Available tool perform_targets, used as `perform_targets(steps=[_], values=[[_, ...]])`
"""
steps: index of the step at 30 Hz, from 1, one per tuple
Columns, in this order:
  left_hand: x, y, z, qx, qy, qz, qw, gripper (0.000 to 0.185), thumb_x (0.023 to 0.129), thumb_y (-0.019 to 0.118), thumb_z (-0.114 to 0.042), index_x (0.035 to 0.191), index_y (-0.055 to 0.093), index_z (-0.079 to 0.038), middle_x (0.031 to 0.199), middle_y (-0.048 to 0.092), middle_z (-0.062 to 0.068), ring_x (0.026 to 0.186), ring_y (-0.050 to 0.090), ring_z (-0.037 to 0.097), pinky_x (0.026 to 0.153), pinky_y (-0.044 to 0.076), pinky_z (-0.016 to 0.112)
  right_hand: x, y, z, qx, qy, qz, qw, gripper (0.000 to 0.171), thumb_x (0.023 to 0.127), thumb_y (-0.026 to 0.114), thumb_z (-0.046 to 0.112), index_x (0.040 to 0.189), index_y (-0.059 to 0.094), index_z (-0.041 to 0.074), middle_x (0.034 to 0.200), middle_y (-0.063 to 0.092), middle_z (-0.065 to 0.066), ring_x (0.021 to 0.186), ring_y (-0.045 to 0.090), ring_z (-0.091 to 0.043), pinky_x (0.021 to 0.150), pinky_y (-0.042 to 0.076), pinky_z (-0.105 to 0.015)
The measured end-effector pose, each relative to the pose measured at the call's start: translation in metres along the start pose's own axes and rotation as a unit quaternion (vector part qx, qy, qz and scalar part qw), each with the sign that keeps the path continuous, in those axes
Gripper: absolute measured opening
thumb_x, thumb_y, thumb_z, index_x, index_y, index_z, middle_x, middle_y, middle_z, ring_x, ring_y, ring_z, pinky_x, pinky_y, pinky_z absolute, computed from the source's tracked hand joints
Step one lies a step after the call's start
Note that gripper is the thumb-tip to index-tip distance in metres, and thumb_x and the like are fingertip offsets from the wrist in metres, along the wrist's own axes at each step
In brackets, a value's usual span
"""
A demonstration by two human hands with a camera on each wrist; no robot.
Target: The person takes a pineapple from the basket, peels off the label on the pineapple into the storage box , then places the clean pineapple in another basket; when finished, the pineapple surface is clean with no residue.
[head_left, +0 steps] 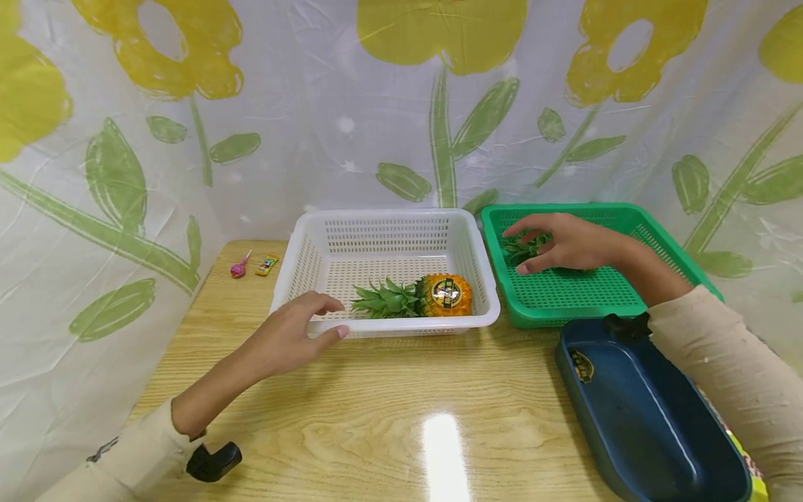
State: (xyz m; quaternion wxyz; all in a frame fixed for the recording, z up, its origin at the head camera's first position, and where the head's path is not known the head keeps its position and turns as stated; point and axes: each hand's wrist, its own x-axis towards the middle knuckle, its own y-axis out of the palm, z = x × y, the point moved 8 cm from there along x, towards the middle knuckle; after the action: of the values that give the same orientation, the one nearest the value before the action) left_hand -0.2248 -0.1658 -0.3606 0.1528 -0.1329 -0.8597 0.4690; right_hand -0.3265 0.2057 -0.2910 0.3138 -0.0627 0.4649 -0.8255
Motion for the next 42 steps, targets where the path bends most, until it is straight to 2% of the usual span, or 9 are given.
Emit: perform_targets(steps=[6, 11, 15, 21, 26, 30, 37, 42], values=[[-0.002, -0.01, 0.003, 0.005, -0.009, -0.019, 0.9998, 0.049, 0.096, 0.065, -0.045, 0.133, 0.061, -0.013, 0.132, 0.06, 0.008, 0.119, 0.058, 0.03, 0.097, 0.047, 0.054, 0.004, 0.01, 0.014, 0.002, -0.014, 0.01, 1.0, 0.068, 0.087, 0.079, 0.036, 0.145, 0.051, 0.015, 0.147, 0.05, -0.015, 0.13, 0.054, -0.036, 0.099, 0.051, -0.049], [-0.005, -0.018, 0.006, 0.008, -0.015, -0.04, 0.999, 0.05, 0.096, 0.066, -0.045, 0.134, 0.059, -0.013, 0.136, 0.056, 0.012, 0.126, 0.053, 0.035, 0.1, 0.043, 0.059, 0.008, 0.017, 0.022, 0.007, -0.015, 0.024, 1.0, 0.068, 0.088, 0.079, 0.034, 0.145, 0.05, 0.013, 0.146, 0.051, -0.017, 0.127, 0.057, -0.036, 0.098, 0.052, -0.048], [-0.006, -0.022, 0.009, 0.011, -0.022, -0.054, 0.9982, 0.053, 0.095, 0.067, -0.046, 0.136, 0.058, -0.013, 0.137, 0.053, 0.014, 0.129, 0.049, 0.039, 0.102, 0.04, 0.062, 0.011, 0.025, 0.026, 0.007, -0.019, 0.04, 0.999, 0.068, 0.088, 0.078, 0.035, 0.146, 0.05, 0.013, 0.148, 0.048, -0.015, 0.133, 0.052, -0.039, 0.098, 0.051, -0.049], [-0.01, -0.026, 0.018, 0.018, -0.045, -0.066, 0.9967, 0.064, 0.094, 0.067, -0.049, 0.145, 0.051, -0.015, 0.149, 0.041, 0.018, 0.138, 0.036, 0.046, 0.105, 0.033, 0.068, 0.017, 0.036, 0.037, 0.008, -0.041, 0.048, 0.998, 0.066, 0.089, 0.078, 0.032, 0.145, 0.051, 0.012, 0.147, 0.049, -0.015, 0.13, 0.053, -0.038, 0.095, 0.054, -0.046], [-0.013, -0.03, 0.031, 0.017, -0.083, -0.061, 0.9945, 0.076, 0.093, 0.065, -0.055, 0.154, 0.039, -0.017, 0.16, 0.022, 0.022, 0.144, 0.024, 0.051, 0.104, 0.028, 0.074, 0.02, 0.043, 0.049, 0.005, -0.066, 0.049, 0.997, 0.056, 0.091, 0.076, 0.025, 0.141, 0.055, 0.01, 0.145, 0.051, -0.016, 0.127, 0.055, -0.035, 0.092, 0.055, -0.044], [-0.014, -0.031, 0.041, 0.013, -0.104, -0.052, 0.9931, 0.086, 0.093, 0.062, -0.058, 0.159, 0.027, -0.017, 0.163, 0.008, 0.025, 0.145, 0.021, 0.051, 0.103, 0.028, 0.076, 0.023, 0.048, 0.053, -0.002, -0.074, 0.049, 0.996, 0.052, 0.092, 0.074, 0.021, 0.139, 0.055, 0.008, 0.144, 0.052, -0.015, 0.126, 0.056, -0.034, 0.09, 0.055, -0.042], [-0.011, -0.025, 0.055, -0.012, -0.113, -0.038, 0.9927, 0.102, 0.091, 0.066, -0.057, 0.163, 0.009, -0.013, 0.162, 0.001, 0.028, 0.144, 0.023, 0.054, 0.103, 0.031, 0.075, 0.031, 0.056, 0.058, -0.013, -0.077, 0.059, 0.995, 0.054, 0.093, 0.074, 0.028, 0.139, 0.055, 0.008, 0.144, 0.053, -0.012, 0.126, 0.056, -0.036, 0.089, 0.055, -0.04], [-0.008, -0.019, 0.061, -0.027, -0.113, -0.017, 0.9931, 0.104, 0.09, 0.067, -0.055, 0.163, 0.005, -0.013, 0.16, 0.002, 0.031, 0.14, 0.027, 0.058, 0.101, 0.033, 0.075, 0.037, 0.061, 0.061, -0.006, -0.069, 0.067, 0.995, 0.052, 0.093, 0.074, 0.027, 0.139, 0.055, 0.011, 0.143, 0.054, -0.01, 0.126, 0.056, -0.035, 0.091, 0.054, -0.041]])
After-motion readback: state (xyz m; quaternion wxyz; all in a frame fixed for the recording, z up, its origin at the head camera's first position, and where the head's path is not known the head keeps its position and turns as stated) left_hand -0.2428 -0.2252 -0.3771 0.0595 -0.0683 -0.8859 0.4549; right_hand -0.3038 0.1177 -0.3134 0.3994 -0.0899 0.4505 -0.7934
